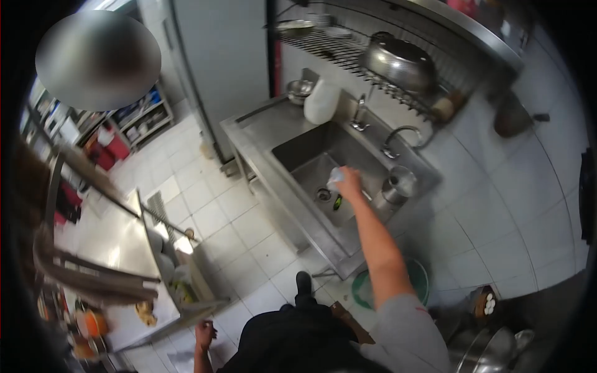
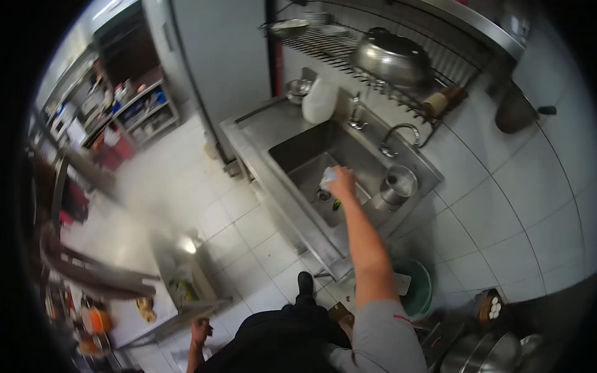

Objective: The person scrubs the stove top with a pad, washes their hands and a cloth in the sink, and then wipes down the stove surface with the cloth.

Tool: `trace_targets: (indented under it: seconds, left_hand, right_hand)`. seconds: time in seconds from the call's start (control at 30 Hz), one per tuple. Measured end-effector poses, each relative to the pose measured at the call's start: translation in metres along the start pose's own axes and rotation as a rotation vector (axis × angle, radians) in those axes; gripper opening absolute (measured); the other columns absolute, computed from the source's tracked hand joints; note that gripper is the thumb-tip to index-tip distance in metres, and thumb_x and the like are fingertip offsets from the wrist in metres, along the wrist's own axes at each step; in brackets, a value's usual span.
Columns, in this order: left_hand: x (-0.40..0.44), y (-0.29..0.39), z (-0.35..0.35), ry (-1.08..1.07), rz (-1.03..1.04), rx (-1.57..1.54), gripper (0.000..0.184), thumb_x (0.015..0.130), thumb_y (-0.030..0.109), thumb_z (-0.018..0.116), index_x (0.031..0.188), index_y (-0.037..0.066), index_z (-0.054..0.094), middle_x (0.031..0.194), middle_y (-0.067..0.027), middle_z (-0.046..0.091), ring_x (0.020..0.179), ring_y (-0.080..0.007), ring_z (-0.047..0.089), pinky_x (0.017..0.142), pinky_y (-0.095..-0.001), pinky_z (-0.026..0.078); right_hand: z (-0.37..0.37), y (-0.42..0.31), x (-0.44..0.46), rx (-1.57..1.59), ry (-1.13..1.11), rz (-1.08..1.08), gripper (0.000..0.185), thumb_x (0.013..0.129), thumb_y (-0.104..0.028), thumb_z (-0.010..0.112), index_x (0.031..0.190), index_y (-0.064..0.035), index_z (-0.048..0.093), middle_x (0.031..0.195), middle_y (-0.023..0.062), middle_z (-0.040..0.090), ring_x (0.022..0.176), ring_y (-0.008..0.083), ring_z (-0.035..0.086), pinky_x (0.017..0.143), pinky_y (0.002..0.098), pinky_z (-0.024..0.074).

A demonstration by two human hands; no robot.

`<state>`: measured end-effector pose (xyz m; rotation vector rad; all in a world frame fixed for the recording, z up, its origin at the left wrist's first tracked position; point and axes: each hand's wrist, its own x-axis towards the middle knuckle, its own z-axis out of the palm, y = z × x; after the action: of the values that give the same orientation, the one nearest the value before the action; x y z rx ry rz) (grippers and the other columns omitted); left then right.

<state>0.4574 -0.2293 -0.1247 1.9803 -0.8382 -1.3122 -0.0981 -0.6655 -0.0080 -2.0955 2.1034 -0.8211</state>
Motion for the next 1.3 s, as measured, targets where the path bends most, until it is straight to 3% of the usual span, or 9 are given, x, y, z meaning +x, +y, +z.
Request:
trace_targets:
  seconds: [0.37,0.43,0.6,0.8,0.93,1.03,1.07,1.13,1.3]
  left_hand:
    - [0.076,0.176,0.090,-0.181,0.145,0.056,0.023,0.089,0.012,0.048,0.101,-0.005,0.057,0.069,-0.0110,0.061,0.058,-0.0152,0.059,0.055,-0.0278,0.049]
    - [0.081,0.231,0.122,-0.253,0.185,0.017,0.022,0.089,0.011,0.046,0.102,-0.004,0.057,0.070,-0.0094,0.060,0.061,-0.0149,0.059,0.057,-0.0276,0.048]
    - [0.126,0.320,0.209,-0.607,0.324,-0.082,0.023,0.089,0.007,0.046,0.105,-0.005,0.056,0.070,-0.0069,0.058,0.065,-0.0136,0.057,0.058,-0.0270,0.048]
    - [0.144,0.445,0.355,-1.156,0.458,0.023,0.032,0.096,0.024,0.047,0.112,-0.002,0.056,0.091,-0.0097,0.064,0.082,-0.0149,0.061,0.071,-0.0269,0.049]
    - [0.138,0.514,0.468,-1.474,0.401,-0.081,0.044,0.095,0.039,0.042,0.115,0.001,0.056,0.107,-0.0089,0.061,0.099,-0.0177,0.057,0.085,-0.0329,0.045]
    - [0.142,0.551,0.568,-1.589,0.393,-0.378,0.042,0.095,0.040,0.043,0.111,0.003,0.057,0.108,-0.0071,0.060,0.102,-0.0178,0.054,0.089,-0.0352,0.042]
    - [0.139,0.559,0.598,-1.540,0.431,-0.480,0.040,0.095,0.037,0.040,0.112,0.004,0.055,0.109,-0.0076,0.059,0.098,-0.0185,0.054,0.089,-0.0356,0.042]
    - [0.136,0.578,0.636,-1.555,0.389,-0.629,0.039,0.094,0.039,0.041,0.113,0.007,0.054,0.111,-0.0058,0.057,0.097,-0.0197,0.054,0.088,-0.0364,0.042]
    - [0.132,0.605,0.617,-1.795,-0.090,-0.529,0.044,0.091,0.048,0.042,0.112,0.010,0.052,0.103,-0.0051,0.055,0.095,-0.0234,0.052,0.082,-0.0392,0.042]
  right_hand:
    - [-0.050,0.138,0.062,-0.551,0.340,0.088,0.043,0.074,-0.018,0.065,0.110,0.0025,0.056,0.119,0.0218,0.053,0.111,0.0340,0.049,0.097,0.0480,0.0342]
    - [-0.068,0.141,0.073,-0.606,-0.406,0.108,0.034,0.075,-0.024,0.063,0.095,0.0038,0.064,0.104,0.0209,0.062,0.107,0.0332,0.054,0.094,0.0450,0.0392]
    - [-0.090,0.127,0.073,-0.238,-0.035,0.268,0.035,0.080,-0.027,0.060,0.086,0.0066,0.064,0.082,0.0184,0.066,0.073,0.0284,0.065,0.069,0.0379,0.0514]
    - [-0.102,0.148,0.033,1.786,0.565,0.752,0.019,0.092,-0.018,0.048,0.096,-0.0004,0.054,0.084,0.0121,0.062,0.080,0.0277,0.063,0.075,0.0428,0.0533]
    - [-0.098,0.159,0.035,1.944,0.796,0.735,0.021,0.092,-0.020,0.050,0.083,-0.0016,0.054,0.075,0.0092,0.057,0.066,0.0200,0.056,0.062,0.0350,0.0495]
    - [-0.069,0.198,0.050,0.881,0.607,0.840,0.019,0.087,-0.020,0.052,0.086,-0.0019,0.057,0.075,0.0083,0.057,0.066,0.0216,0.056,0.061,0.0366,0.0470]
    - [-0.092,0.154,0.055,1.141,1.007,1.023,0.031,0.097,-0.024,0.035,0.091,-0.0031,0.057,0.077,0.0102,0.061,0.069,0.0268,0.058,0.065,0.0407,0.0480]
    - [-0.103,0.144,0.040,-0.236,0.225,0.731,0.016,0.077,-0.011,0.054,0.083,-0.0006,0.064,0.090,0.0240,0.062,0.082,0.0374,0.061,0.072,0.0444,0.0483]
    - [-0.068,0.119,0.048,1.371,0.510,0.748,0.007,0.083,-0.010,0.059,0.082,-0.0035,0.061,0.080,0.0088,0.064,0.076,0.0194,0.063,0.064,0.0347,0.0528]
